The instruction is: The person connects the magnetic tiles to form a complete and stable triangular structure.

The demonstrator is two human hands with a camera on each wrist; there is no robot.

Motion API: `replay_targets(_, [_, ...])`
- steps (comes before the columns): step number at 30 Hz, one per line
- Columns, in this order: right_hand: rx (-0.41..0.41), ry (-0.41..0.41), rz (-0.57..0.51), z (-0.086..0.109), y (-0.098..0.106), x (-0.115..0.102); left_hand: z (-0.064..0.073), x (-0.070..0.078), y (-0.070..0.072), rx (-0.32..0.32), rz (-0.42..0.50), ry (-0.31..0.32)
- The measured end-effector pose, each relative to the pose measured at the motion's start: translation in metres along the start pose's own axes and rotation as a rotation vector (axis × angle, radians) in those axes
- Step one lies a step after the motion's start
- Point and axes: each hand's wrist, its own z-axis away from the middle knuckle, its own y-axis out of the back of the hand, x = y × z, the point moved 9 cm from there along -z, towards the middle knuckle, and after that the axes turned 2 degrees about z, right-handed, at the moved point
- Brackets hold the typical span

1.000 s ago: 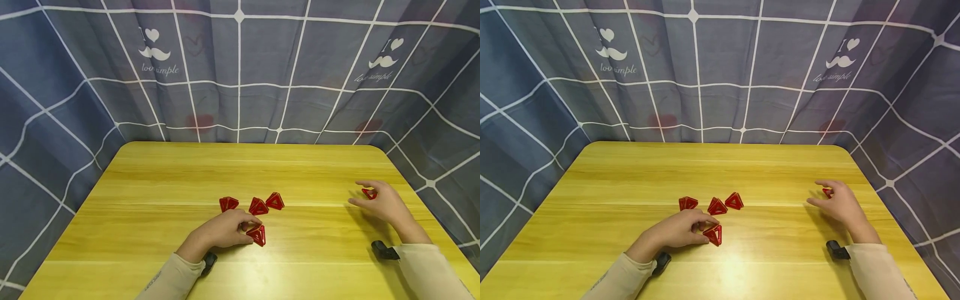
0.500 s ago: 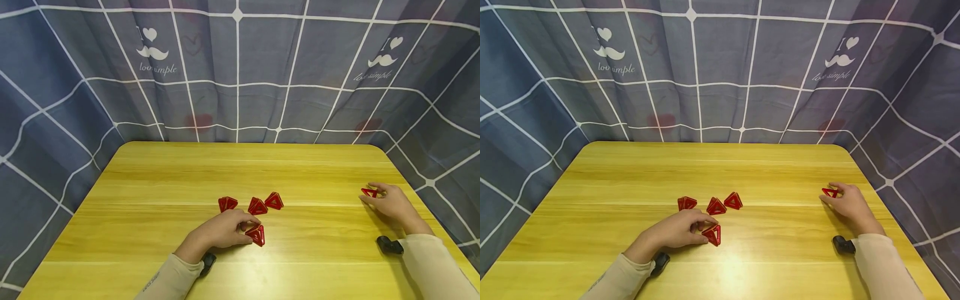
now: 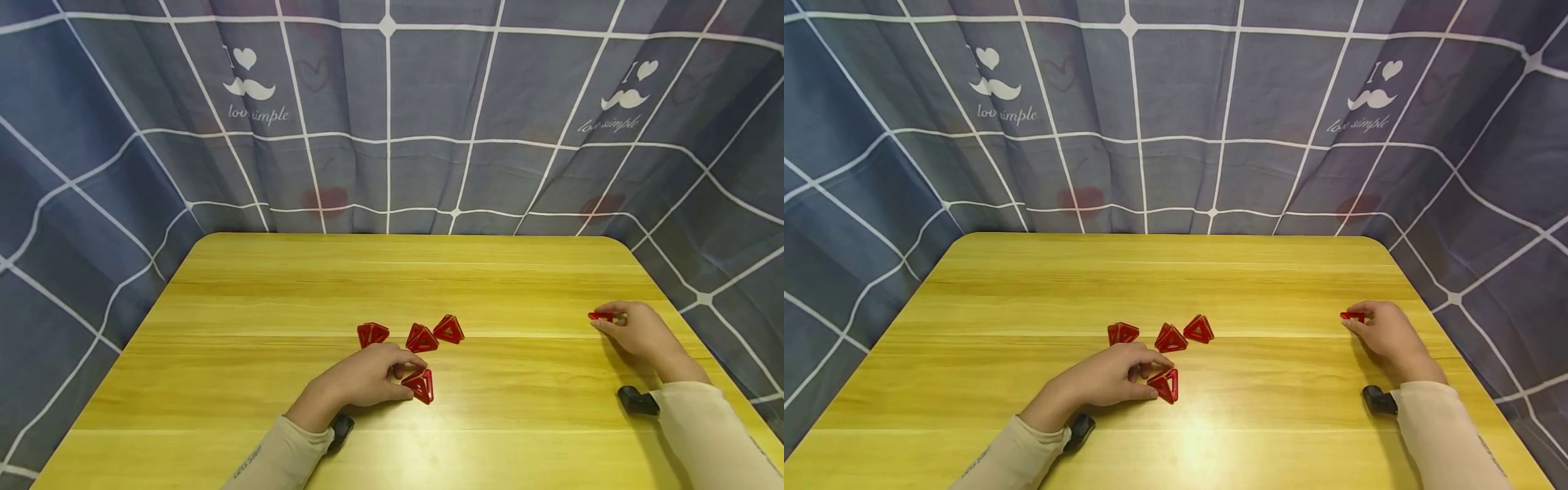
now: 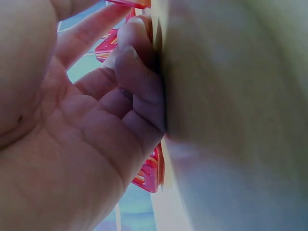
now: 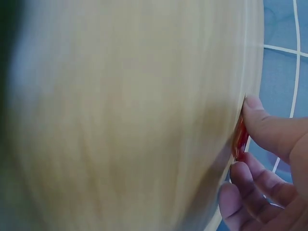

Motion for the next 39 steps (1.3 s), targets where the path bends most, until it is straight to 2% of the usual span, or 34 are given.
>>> replay_targets(4, [0.033, 0.038, 0.038, 0.001, 0.004, -0.003, 0.0, 0.0, 0.0, 0.001, -0.01, 0.003])
replay_targets(10, [0.037, -0.024, 0.008, 0.005, 0.007, -0.006, 0.0, -0.001, 0.0, 0.001, -0.012, 0.005])
replay_targets(13, [0.027, -0.055, -0.03, 0.007, 0.008, -0.016, 0.001, -0.001, 0.0, 0.003, -0.003, 0.008])
replay_targets(16, [0.023, -0.044, -0.063, 0.009, 0.007, -0.035, 0.001, -0.001, 0.0, 0.002, 0.01, 0.012])
replay_targets(20, [0.027, 0.025, -0.138, 0.013, 0.004, -0.065, 0.001, -0.001, 0.0, 0.001, 0.011, 0.014])
replay_targets(25, [-0.001, 0.121, -0.306, 0.022, -0.009, -0.1, 0.001, -0.002, -0.001, 0.001, -0.002, 0.009])
replay_targets(33, [-0.136, 0.269, -0.555, 0.035, -0.053, -0.155, 0.001, -0.003, -0.002, -0.007, -0.002, 0.019])
replay_targets(39, [-0.247, 0.34, -0.626, 0.044, -0.076, -0.19, 0.001, -0.003, -0.002, 0.001, 0.0, 0.017])
